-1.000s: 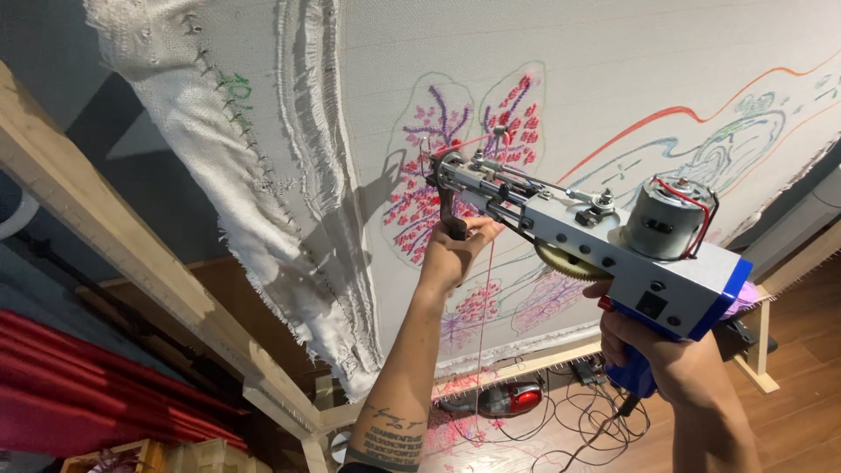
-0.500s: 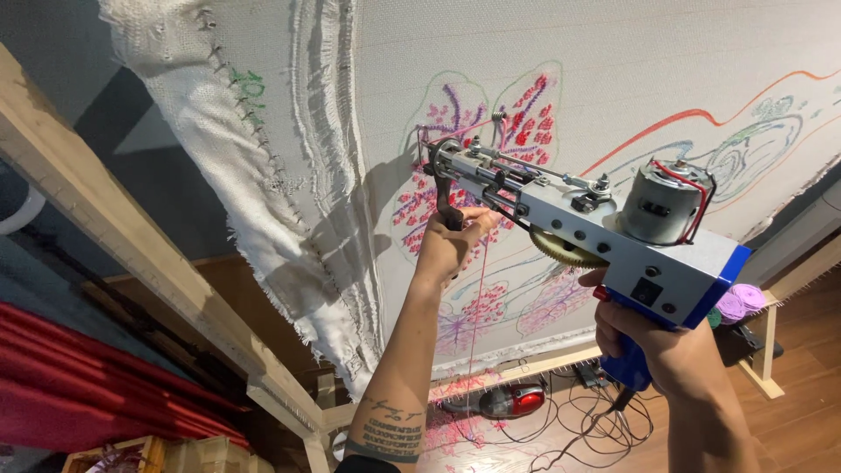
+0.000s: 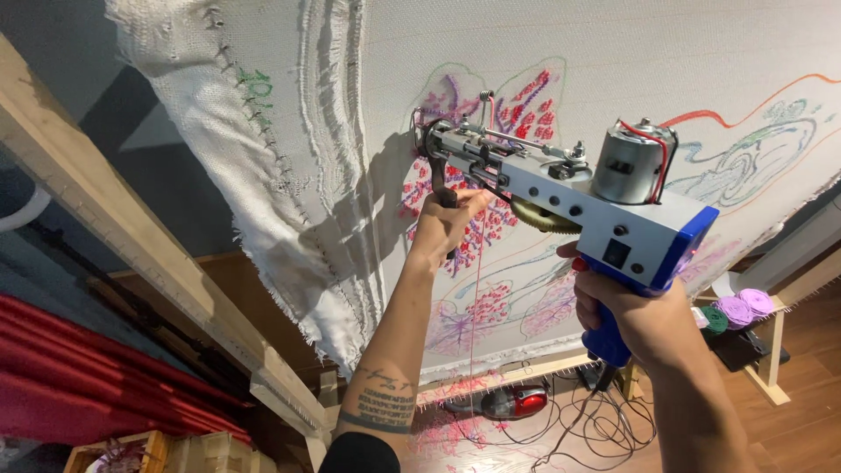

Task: Using an electric tufting gun to insert yarn into a stretched canvas following a drawn design.

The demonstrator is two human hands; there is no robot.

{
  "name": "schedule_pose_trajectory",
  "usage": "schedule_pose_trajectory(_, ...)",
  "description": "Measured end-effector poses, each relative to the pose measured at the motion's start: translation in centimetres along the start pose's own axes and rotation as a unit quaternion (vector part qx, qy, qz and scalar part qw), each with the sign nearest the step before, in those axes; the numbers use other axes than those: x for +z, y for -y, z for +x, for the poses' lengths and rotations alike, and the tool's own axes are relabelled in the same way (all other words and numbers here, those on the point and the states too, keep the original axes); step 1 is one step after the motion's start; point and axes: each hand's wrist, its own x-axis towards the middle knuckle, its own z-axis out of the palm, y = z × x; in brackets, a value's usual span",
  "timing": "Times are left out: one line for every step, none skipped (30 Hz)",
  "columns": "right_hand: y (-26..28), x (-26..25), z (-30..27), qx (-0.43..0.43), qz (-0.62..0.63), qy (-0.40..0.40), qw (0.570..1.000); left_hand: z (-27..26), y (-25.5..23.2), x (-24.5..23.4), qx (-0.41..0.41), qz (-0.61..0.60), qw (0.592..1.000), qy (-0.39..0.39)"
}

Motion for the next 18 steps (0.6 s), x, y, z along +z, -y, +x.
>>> schedule_pose_trajectory(-0.1, 0.3, 0.1, 0.001, 0.0, 0.002, 1.0, 0.4, 0.1, -0.1, 0.0, 0.001, 1.0, -0.002)
schedule_pose_trajectory(-0.2, 0.5, 0.2, -0.006, -0.002, 0.007, 1.0, 0.8, 0.2, -0.2, -0.018, 0.005, 1.0, -0.005)
schedule_pose_trajectory(-0.3, 0.7, 0.3, -0.013, -0.005, 0.013, 1.0, 1.2, 0.2, -0.4, -0.036, 0.009, 0.999, -0.008)
schedule_pose_trajectory(-0.2, 1.0, 0.2, -0.013, -0.003, 0.015, 1.0, 1.5, 0.3, -0.5, -0.036, 0.01, 0.999, -0.01)
schedule_pose_trajectory(-0.1, 1.3, 0.1, -0.015, -0.011, 0.006, 1.0, 1.8, 0.5, -0.6, -0.048, 0.012, 0.999, 0.002)
schedule_pose_trajectory(0.0, 1.6, 0.0, -0.017, -0.019, -0.003, 1.0, 2.1, 0.6, -0.8, -0.06, 0.013, 0.998, 0.015)
schedule_pose_trajectory(0.3, 2.0, -0.2, -0.017, -0.017, -0.002, 1.0, 2.8, 1.5, -0.8, -0.06, 0.014, 0.998, 0.014)
schedule_pose_trajectory(0.7, 2.4, -0.4, -0.009, -0.033, -0.013, 0.999, 3.4, 2.4, -0.8, -0.043, -0.003, 0.999, 0.012)
schedule_pose_trajectory(1.1, 2.8, -0.5, -0.002, -0.05, -0.022, 0.999, 4.2, 3.1, -0.9, -0.024, -0.022, 0.999, 0.01)
schedule_pose_trajectory(1.1, 2.8, -0.4, -0.003, -0.049, -0.02, 0.999, 4.1, 2.6, -0.9, -0.023, -0.021, 0.999, 0.008)
schedule_pose_trajectory(1.0, 2.8, -0.4, -0.009, -0.042, -0.015, 0.999, 3.9, 2.1, -0.8, -0.039, -0.038, 0.999, 0.003)
schedule_pose_trajectory(0.8, 2.7, -0.4, -0.015, -0.036, -0.01, 0.999, 3.7, 1.7, -0.8, -0.055, -0.055, 0.997, -0.003)
schedule_pose_trajectory(0.7, 2.7, -0.2, -0.015, -0.034, -0.01, 0.999, 3.7, 1.7, -0.9, -0.055, -0.053, 0.997, -0.003)
schedule_pose_trajectory(0.5, 2.6, -0.1, -0.027, -0.035, -0.006, 0.999, 3.7, 1.6, -1.0, -0.056, -0.038, 0.998, -0.01)
schedule_pose_trajectory(0.3, 2.6, 0.1, -0.041, -0.036, -0.003, 0.999, 3.7, 1.6, -1.1, -0.057, -0.023, 0.998, -0.017)
schedule_pose_trajectory(0.3, 2.5, 0.2, -0.042, -0.034, -0.003, 0.999, 3.6, 1.3, -1.1, -0.056, -0.022, 0.998, -0.016)
schedule_pose_trajectory(0.2, 2.6, 0.2, -0.037, -0.029, -0.005, 0.999, 3.5, 1.0, -1.2, -0.055, -0.009, 0.998, -0.01)
schedule_pose_trajectory(0.1, 2.6, 0.3, -0.033, -0.023, -0.007, 0.999, 3.4, 0.8, -1.3, -0.054, 0.004, 0.999, -0.003)
